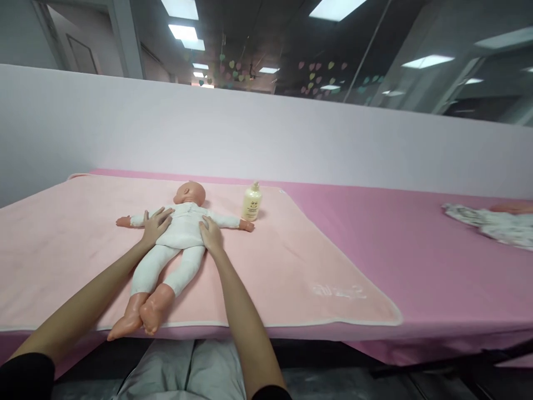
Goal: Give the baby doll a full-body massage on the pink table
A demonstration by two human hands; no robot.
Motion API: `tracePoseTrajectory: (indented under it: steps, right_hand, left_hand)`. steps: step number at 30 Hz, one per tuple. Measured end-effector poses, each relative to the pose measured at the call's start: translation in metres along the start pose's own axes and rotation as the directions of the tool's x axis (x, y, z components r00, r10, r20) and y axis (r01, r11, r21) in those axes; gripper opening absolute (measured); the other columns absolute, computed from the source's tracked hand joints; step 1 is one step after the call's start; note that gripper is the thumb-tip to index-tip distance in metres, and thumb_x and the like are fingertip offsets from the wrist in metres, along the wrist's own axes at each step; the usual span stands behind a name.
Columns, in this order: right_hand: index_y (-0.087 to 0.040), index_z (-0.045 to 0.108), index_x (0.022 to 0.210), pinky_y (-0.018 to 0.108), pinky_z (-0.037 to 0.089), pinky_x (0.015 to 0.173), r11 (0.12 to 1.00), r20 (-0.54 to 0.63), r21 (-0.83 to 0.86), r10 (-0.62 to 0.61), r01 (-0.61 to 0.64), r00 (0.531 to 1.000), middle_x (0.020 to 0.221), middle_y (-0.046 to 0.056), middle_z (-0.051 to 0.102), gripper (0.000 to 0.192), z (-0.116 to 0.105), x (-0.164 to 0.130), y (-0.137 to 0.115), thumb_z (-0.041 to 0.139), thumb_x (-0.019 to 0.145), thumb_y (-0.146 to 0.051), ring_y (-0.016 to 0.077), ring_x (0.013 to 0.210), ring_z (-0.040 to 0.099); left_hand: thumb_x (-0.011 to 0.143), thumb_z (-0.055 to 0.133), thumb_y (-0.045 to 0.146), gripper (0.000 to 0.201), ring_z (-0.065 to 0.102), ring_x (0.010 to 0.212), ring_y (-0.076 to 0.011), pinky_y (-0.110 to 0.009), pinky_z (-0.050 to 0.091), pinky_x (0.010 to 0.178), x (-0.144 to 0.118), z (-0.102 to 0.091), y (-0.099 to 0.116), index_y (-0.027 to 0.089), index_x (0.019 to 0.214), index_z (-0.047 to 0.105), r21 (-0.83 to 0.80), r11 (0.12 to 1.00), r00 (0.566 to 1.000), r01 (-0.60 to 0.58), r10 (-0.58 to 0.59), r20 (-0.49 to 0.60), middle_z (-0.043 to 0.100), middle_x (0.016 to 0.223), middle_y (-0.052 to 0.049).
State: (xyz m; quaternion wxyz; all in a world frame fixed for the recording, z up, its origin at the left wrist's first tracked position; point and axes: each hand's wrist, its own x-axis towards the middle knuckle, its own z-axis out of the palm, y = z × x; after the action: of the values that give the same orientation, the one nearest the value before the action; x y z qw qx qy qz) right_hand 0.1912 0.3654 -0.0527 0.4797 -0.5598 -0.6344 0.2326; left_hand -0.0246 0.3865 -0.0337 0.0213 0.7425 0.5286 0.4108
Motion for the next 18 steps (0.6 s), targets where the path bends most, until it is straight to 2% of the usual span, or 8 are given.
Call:
tracePoseTrajectory:
  steps: [4, 10, 18]
  right_hand:
    - [-0.015, 0.061, 0.124, 0.031, 0.037, 0.109, 1.0, -0.009, -0.006, -0.005, 0.005, 1.0, 0.131, 0.009, 0.061, 0.039, -0.0072, -0.0041, -0.0086, 0.047, 0.091, -0.031, 0.0184, 0.124, 0.055]
    - [-0.016, 0.061, 0.124, 0.034, 0.038, 0.109, 0.999, -0.009, -0.033, -0.007, 0.006, 1.0, 0.131, 0.009, 0.061, 0.039, -0.0113, -0.0068, -0.0115, 0.047, 0.091, -0.031, 0.0199, 0.123, 0.055]
    - [-0.017, 0.062, 0.123, 0.037, 0.038, 0.108, 0.999, -0.011, -0.042, -0.004, 0.003, 1.0, 0.13, 0.009, 0.061, 0.038, -0.0107, -0.0046, -0.0066, 0.047, 0.091, -0.032, 0.0209, 0.122, 0.055]
  left_hand:
    - [0.092, 0.038, 0.037, 0.037, 0.044, 0.133, -0.028, -0.063, 0.004, 0.114, -0.002, -0.0033, -0.0038, 0.028, 0.118, 0.062, 0.004, 1.0, 1.0, -0.007, 0.007, 0.017, 0.061, 0.132, -0.005]
    - [0.092, 0.039, 0.035, 0.036, 0.044, 0.133, -0.0261, -0.061, 0.008, 0.115, 0.0001, -0.0035, -0.0052, 0.026, 0.119, 0.061, 0.04, 0.999, 0.999, -0.026, 0.025, 0.029, 0.061, 0.132, -0.005]
    - [0.093, 0.039, 0.03, 0.034, 0.043, 0.135, -0.0241, -0.059, 0.009, 0.116, -0.0005, -0.0084, 0.0037, 0.027, 0.12, 0.059, 0.05, 0.999, 0.998, 0.001, -0.004, 0.065, 0.059, 0.133, -0.003]
